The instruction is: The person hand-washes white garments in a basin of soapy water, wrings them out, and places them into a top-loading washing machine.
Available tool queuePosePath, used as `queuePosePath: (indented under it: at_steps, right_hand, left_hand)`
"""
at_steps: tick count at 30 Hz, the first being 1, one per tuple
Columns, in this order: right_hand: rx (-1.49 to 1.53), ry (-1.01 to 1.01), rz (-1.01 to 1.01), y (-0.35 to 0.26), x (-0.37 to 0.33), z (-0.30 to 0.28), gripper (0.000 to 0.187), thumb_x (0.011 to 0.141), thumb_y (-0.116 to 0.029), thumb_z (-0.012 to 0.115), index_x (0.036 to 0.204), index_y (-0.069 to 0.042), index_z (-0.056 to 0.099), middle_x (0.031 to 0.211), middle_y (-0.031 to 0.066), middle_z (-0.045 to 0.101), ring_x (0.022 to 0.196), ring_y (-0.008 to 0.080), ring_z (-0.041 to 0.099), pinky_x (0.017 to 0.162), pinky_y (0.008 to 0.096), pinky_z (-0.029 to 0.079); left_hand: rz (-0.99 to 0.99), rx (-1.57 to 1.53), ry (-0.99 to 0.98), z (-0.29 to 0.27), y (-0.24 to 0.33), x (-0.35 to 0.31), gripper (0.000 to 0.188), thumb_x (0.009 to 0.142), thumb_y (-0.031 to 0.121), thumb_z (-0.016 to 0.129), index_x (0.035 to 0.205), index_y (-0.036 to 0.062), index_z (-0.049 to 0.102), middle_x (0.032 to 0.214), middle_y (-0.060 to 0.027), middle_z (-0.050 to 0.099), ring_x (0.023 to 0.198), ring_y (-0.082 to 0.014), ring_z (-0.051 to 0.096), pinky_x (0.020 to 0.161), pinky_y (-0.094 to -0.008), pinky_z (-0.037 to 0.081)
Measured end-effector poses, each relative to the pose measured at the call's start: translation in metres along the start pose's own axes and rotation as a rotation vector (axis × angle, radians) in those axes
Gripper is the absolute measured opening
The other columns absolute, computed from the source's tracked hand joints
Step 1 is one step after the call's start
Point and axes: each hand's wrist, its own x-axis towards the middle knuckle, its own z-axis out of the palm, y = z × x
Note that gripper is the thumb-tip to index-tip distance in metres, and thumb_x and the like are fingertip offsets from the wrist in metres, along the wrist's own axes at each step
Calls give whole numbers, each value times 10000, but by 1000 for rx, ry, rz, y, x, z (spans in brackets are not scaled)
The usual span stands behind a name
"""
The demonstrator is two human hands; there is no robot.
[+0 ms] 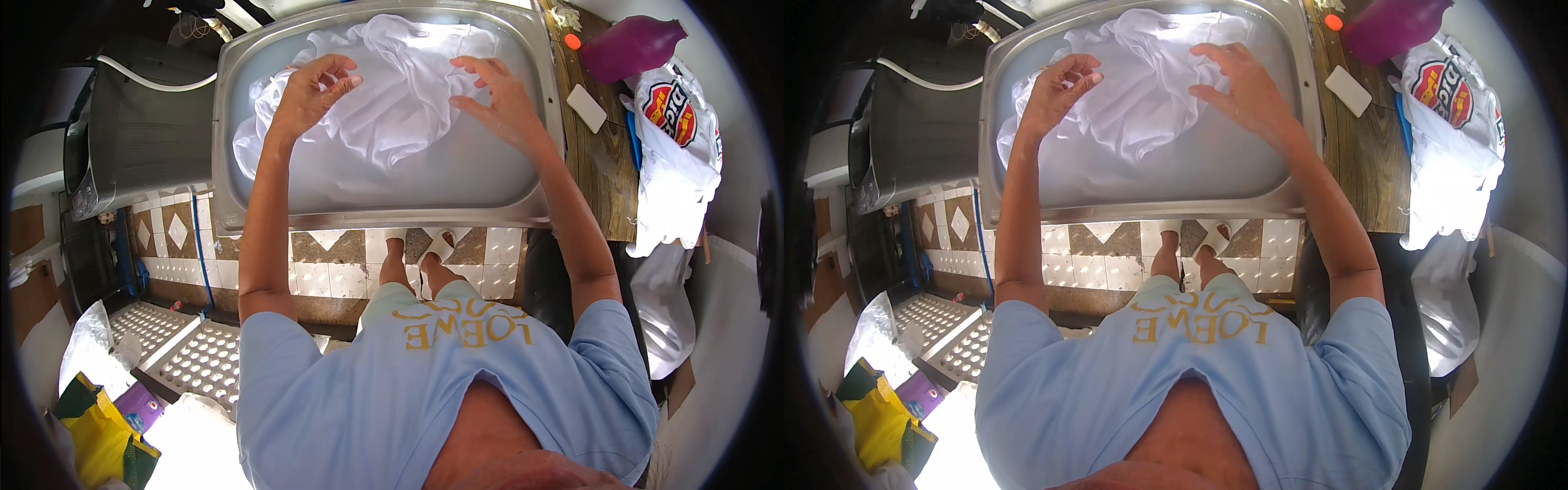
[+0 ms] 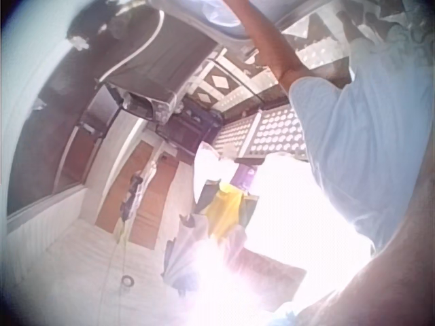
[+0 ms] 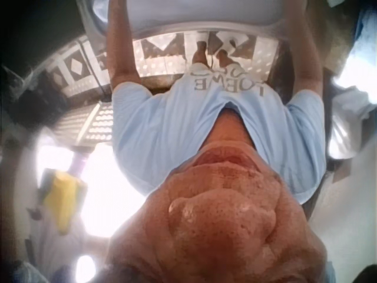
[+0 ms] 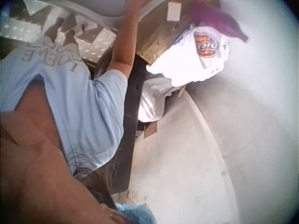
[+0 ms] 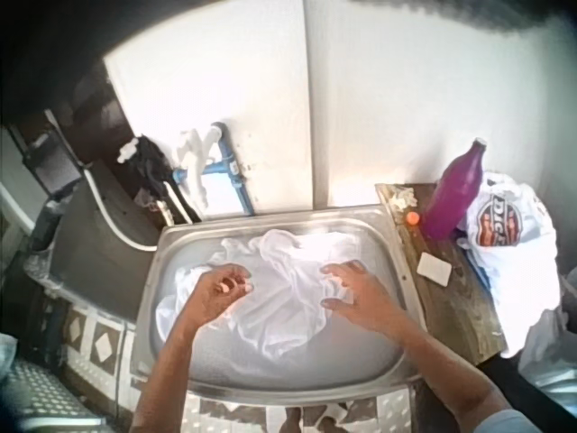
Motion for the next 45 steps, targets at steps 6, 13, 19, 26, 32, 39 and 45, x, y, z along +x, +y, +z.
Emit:
queuePosePath:
  at_steps: [6, 13, 19, 26, 32, 39, 45]
  right_hand:
    - [105, -198, -77, 28, -8, 59, 248, 811, -156, 675, 1028, -47, 624, 1004, 59, 567, 790, 149, 534, 670, 251, 438]
    - [238, 274, 125, 73, 36, 33, 235, 804, -165, 651, 1003, -44, 624, 999, 101, 592, 823, 188, 565, 718, 321, 466]
    - [-179, -39, 46, 14, -22, 32, 389, 781, -216, 676, 1121, -69, 558, 1070, 140, 568, 909, 274, 577, 758, 340, 477]
    - [430, -309, 457, 33, -1, 44, 315, 783, -160, 707, 1055, -77, 572, 925, 49, 635, 776, 129, 606, 677, 259, 483]
    - [738, 101, 450, 80, 34, 19, 441, 808, -166, 701, 1168, -6, 503, 936, 86, 629, 821, 109, 595, 721, 238, 474]
    - [304, 147, 444, 107, 2, 41, 405, 813, -189, 671, 1144, 3, 537, 953, 101, 633, 846, 174, 607, 737, 303, 481]
    - [311, 132, 351, 83, -5, -2, 221, 844, -195, 625, 997, -37, 639, 840, -1, 625, 724, 108, 559, 649, 274, 444]
  left_hand:
    - [44, 385, -57, 22, -42, -41, 198, 808, 134, 696, 973, 35, 647, 806, -20, 622, 704, -137, 557, 665, -259, 455]
    - [-130, -335, 279, 1, -43, 1, 132, 830, 88, 666, 956, 47, 666, 881, -55, 639, 745, -120, 570, 626, -224, 467]
    - [-11, 206, 128, 28, -24, -56, 321, 771, 103, 711, 1077, 94, 618, 1076, -66, 606, 813, -173, 584, 667, -307, 495]
    - [-105, 172, 151, 22, -53, -24, 117, 777, 119, 705, 855, 43, 663, 711, -28, 627, 628, -135, 566, 593, -272, 474]
    - [-185, -105, 301, -30, -9, -10, 152, 849, 185, 669, 875, 37, 651, 680, 8, 588, 612, -55, 531, 561, -207, 455]
    - [105, 439, 51, 74, 7, -44, 185, 780, 169, 694, 959, 134, 667, 803, -54, 597, 722, -198, 600, 656, -322, 493]
    - [45, 447, 14, 57, -36, -34, 229, 766, 70, 596, 964, 137, 689, 899, -108, 633, 846, -272, 624, 746, -379, 493]
